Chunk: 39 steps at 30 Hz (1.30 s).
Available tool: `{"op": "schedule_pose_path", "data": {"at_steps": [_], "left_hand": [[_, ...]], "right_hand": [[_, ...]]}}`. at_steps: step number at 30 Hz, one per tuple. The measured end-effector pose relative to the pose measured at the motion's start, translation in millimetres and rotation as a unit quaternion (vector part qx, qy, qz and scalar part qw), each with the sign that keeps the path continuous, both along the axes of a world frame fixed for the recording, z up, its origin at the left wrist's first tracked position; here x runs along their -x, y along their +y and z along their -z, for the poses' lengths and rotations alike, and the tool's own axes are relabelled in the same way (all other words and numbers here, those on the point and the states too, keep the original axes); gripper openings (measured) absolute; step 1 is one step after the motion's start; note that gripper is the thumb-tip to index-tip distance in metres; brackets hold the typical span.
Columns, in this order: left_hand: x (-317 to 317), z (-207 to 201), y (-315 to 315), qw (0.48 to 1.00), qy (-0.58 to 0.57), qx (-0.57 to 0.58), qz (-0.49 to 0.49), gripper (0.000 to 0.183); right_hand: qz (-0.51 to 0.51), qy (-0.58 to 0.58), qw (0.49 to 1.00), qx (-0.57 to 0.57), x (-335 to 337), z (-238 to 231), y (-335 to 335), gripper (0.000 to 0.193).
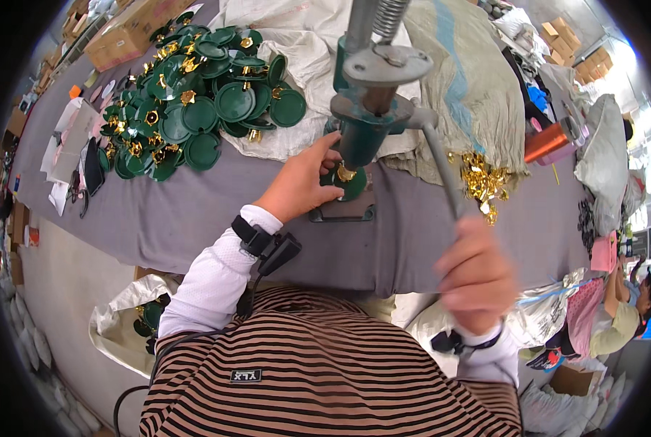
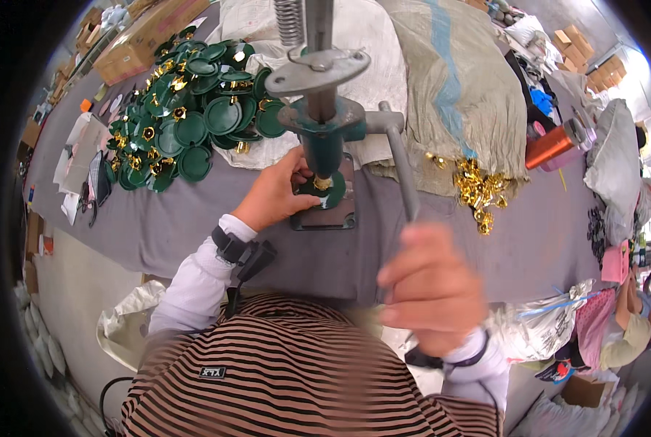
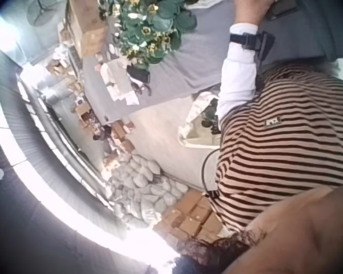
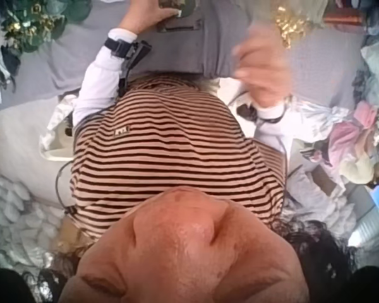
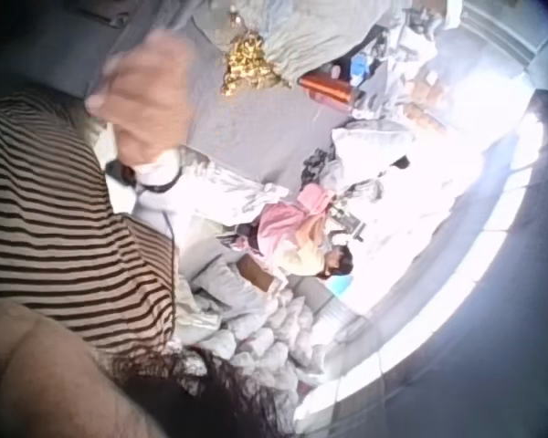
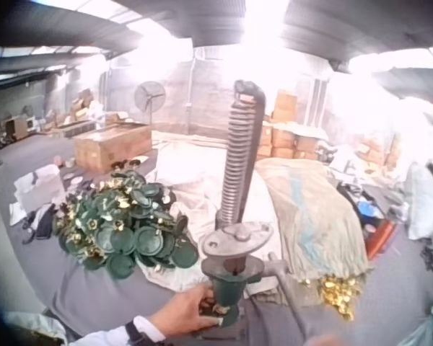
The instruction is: Assembling small green plastic components with gold connectors and securing them using a manual press machine.
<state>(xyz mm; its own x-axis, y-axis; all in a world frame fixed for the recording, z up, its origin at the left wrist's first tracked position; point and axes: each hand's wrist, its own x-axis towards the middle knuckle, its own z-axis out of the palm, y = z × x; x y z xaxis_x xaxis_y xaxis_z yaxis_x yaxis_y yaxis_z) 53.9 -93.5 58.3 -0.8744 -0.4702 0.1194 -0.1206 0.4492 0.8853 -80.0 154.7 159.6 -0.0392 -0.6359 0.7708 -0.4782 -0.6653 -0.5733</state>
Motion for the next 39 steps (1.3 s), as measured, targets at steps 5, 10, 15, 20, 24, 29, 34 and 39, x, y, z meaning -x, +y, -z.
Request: {"op": "schedule_pose_path", "data": {"at_steps": [5,10,15,20,24,29,34,39], "left_hand": [[11.2,1.1,6.5,0.996,-0.03,0.079,-0.03,0.078],[10.8,6.5,11.4,0.993,-0.01,0.09,-0.079,0.072],[3.7,10.5,11.7,0.995,0.059,0.008,-0.086,0.07],[-82.4,20.2,-30.6,0.988,-0.045,0.084,-0.118,0.052],[-103.2,4.5,-57.7,0.978,-0.093,0.187,-0.005,0.033],[-68.5,5.0,-104.3,0.872,-0.056,0.483,-0.06,0.028],[-43.5,7.6,-109.6,0.839,-0.143,0.524,-0.026,0.036],[-30.0,-15.3,-30.3,0.984,0.08,0.093,-0.129,0.043]], "right_hand": [[0.093,0.152,0.979,-0.104,-8.1,19.3,9.8,0.018],[-0.086,-0.034,0.994,0.059,37.4,-64.8,-47.8,0.019],[0.088,-0.307,0.948,0.002,84.9,-139.6,-173.5,0.023],[0.097,-0.323,0.941,-0.019,91.7,-134.2,-202.8,0.015],[0.146,-0.308,0.94,0.0,83.9,-133.9,-196.8,0.016],[0.112,-0.33,0.937,0.011,75.6,-128.1,-212.5,0.017],[-0.11,-0.41,0.905,-0.019,146.4,-112.5,-219.3,0.013],[0.068,-0.328,0.942,-0.019,91.5,-138.7,-196.0,0.009]]}}
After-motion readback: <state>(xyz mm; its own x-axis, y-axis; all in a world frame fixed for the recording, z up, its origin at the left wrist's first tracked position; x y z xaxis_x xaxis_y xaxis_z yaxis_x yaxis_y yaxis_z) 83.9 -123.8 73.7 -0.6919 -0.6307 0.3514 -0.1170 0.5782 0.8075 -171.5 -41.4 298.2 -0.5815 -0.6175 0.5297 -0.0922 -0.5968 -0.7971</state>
